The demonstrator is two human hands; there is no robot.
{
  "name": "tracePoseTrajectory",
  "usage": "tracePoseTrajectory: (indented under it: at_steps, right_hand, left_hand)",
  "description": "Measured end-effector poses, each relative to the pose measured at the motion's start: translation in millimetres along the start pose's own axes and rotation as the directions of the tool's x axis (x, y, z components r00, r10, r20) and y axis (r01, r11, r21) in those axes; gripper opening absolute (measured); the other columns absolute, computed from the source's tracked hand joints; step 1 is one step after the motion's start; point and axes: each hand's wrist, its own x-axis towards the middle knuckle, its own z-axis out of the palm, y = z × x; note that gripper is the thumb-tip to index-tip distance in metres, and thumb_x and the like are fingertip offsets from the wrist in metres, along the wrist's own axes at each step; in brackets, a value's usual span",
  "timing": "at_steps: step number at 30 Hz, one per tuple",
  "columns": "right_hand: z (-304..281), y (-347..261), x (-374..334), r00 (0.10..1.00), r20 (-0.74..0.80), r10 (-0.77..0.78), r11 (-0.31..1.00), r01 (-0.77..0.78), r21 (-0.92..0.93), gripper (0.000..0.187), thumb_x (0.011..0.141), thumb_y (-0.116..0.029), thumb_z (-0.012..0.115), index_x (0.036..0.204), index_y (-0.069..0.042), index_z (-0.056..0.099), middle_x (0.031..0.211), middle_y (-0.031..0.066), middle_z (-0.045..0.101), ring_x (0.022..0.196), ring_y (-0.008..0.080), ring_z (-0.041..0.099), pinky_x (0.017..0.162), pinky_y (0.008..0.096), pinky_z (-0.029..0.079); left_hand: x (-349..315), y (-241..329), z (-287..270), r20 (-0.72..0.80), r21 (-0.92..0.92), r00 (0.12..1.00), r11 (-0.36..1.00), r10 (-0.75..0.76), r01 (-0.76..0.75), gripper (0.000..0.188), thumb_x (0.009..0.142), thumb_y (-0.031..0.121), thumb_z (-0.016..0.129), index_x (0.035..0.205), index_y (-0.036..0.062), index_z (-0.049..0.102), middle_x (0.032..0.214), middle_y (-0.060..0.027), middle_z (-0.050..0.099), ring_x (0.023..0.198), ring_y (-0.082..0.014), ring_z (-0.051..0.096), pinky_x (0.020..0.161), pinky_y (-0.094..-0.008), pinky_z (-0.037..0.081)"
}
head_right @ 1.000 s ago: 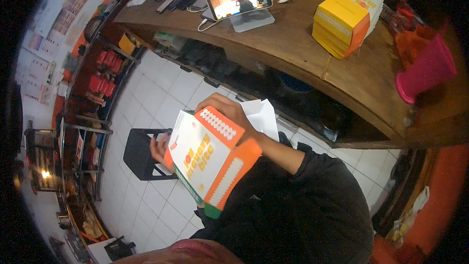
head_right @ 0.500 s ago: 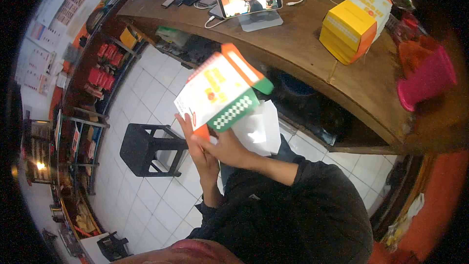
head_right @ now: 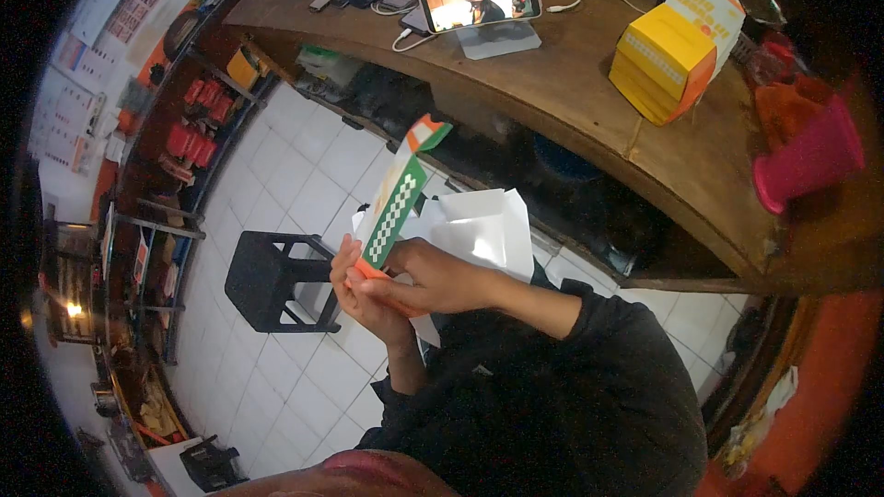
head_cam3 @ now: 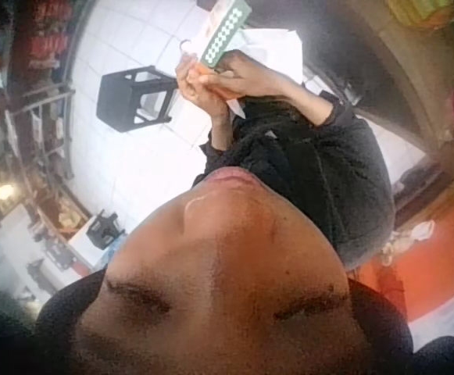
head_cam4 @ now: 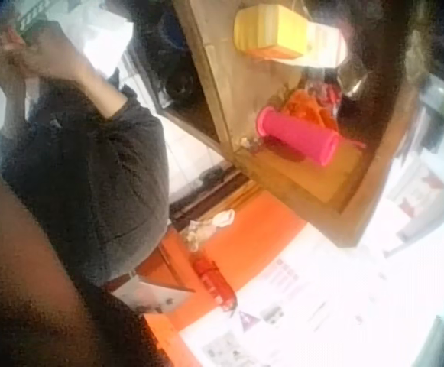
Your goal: The person folds white and orange paper food boxes into shape by hand, tucking the tabs into the pre-cut slots and stacking the completed boxes on a wooden counter.
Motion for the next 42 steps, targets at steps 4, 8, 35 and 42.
tracePoseTrajectory:
  at_steps: [4,8,35,42]
  right_hand:
    - [-33.5,5.6,-8.0,0.96,0.143,0.242,0.932,-0.189,-0.308,0.03,0.091,-0.025,0.056,0.096,0.004,0.057,0.087,0.0227,0.062,0.08,0.0376,0.062,0.073,0.0435,0.048]
    - [-84.1,-9.1,-4.8,0.739,0.496,0.457,0.82,-0.133,-0.557,0.027,0.088,-0.021,0.059,0.103,0.002,0.059,0.092,0.021,0.064,0.089,0.036,0.063,0.077,0.043,0.048]
    - [-61.5,50.6,-70.9,0.999,-0.041,0.021,0.611,-0.045,-0.79,0.017,0.079,-0.009,0.068,0.091,-0.001,0.059,0.094,0.013,0.065,0.087,0.029,0.063,0.075,0.0355,0.05]
    - [-87.3,26.4,-49.8,0.863,0.139,0.486,0.86,-0.444,-0.251,0.022,0.085,-0.014,0.066,0.097,-0.001,0.053,0.075,0.0169,0.063,0.068,0.0332,0.061,0.066,0.0353,0.048]
  left_hand:
    - [1.5,9.7,-3.7,0.251,0.149,0.968,0.989,-0.018,-0.02,0.021,0.09,0.01,0.049,0.103,0.002,0.063,0.114,-0.0155,0.059,0.121,-0.0327,0.049,0.104,-0.0474,0.031]
    - [5.3,5.5,-7.6,0.677,0.468,0.676,0.538,0.292,-0.701,0.043,0.078,0.003,0.057,0.12,0.0132,0.059,0.135,-0.0095,0.052,0.129,-0.0304,0.043,0.108,-0.0513,0.024]
    - [11.8,-28.1,16.0,0.884,0.449,0.442,0.543,-0.153,-0.71,0.011,0.084,0.016,0.055,0.091,0.0156,0.064,0.148,-0.0026,0.037,0.14,-0.0246,0.025,0.113,-0.0504,0.01]
    - [11.8,-13.6,14.1,0.891,0.427,0.412,0.666,-0.192,-0.612,0.012,0.084,0.022,0.057,0.09,0.0158,0.066,0.148,-0.0036,0.038,0.141,-0.0274,0.023,0.112,-0.0519,0.009]
